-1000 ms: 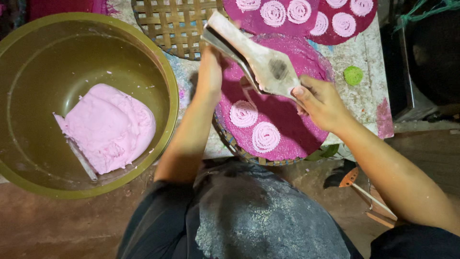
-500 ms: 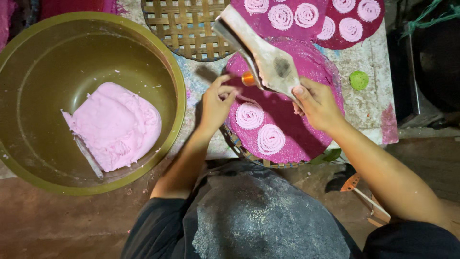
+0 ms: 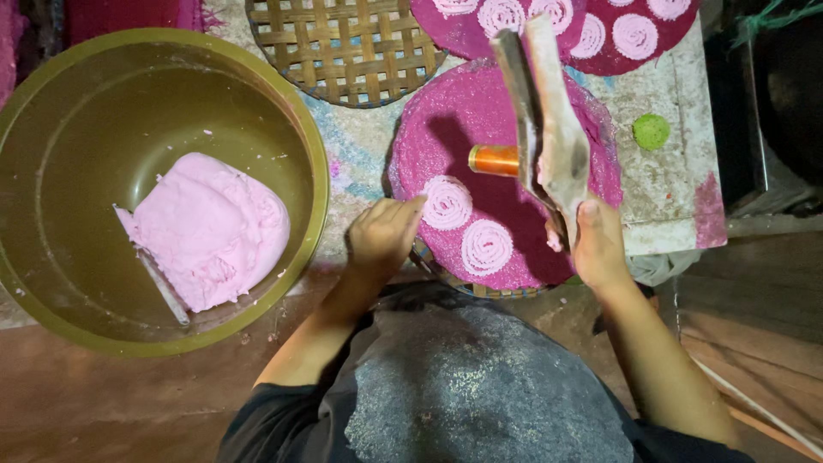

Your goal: The person scoops pink paste from a large bowl into a handheld extruder tool, then squeezes the tool to pipe spiral rosettes of paste onto round pink boards on the worktable, filling the boards one rosette at a time and setting filled boards aside.

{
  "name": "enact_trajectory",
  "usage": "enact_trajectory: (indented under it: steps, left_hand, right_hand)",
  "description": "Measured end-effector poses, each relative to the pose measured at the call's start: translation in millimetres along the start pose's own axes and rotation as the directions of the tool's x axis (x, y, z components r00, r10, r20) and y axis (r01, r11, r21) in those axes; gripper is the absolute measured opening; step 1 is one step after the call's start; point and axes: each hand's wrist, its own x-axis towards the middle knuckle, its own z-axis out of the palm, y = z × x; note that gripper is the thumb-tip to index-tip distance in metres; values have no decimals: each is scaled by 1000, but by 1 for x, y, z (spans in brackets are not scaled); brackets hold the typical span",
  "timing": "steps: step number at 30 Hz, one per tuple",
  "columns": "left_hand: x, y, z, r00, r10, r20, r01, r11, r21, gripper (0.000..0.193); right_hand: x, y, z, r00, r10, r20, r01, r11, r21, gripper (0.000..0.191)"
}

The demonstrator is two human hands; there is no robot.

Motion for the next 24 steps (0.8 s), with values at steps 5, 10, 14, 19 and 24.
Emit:
enact_trajectory:
  steps: [5,10,14,19,24]
  left_hand:
    - [-3,13,-5,996,9,86,-4,998,-59,14]
    - [-11,16,-7,998,-10,68,15,997,-77,26]
    - [-20,16,-6,998,-21,67,23,999,-23,37]
    - [-6,31,-15,993,-45,108,43,999,22,37]
    - [25,57,-75,994,101,-28,-103,994,-46,40]
  right_hand:
    - [-26,9,-8,997,-24,-76,31,995,92,79]
    - [-38,20,-17,990,-47,-135,72,979,191,78]
    - [-42,32,-27,984,-44,-174,84,969,234,77]
    - [-34,33,-27,992,-81,-98,105,959,265,77]
    - [-19,-29,0,956,-220,195,264,935,-238,50]
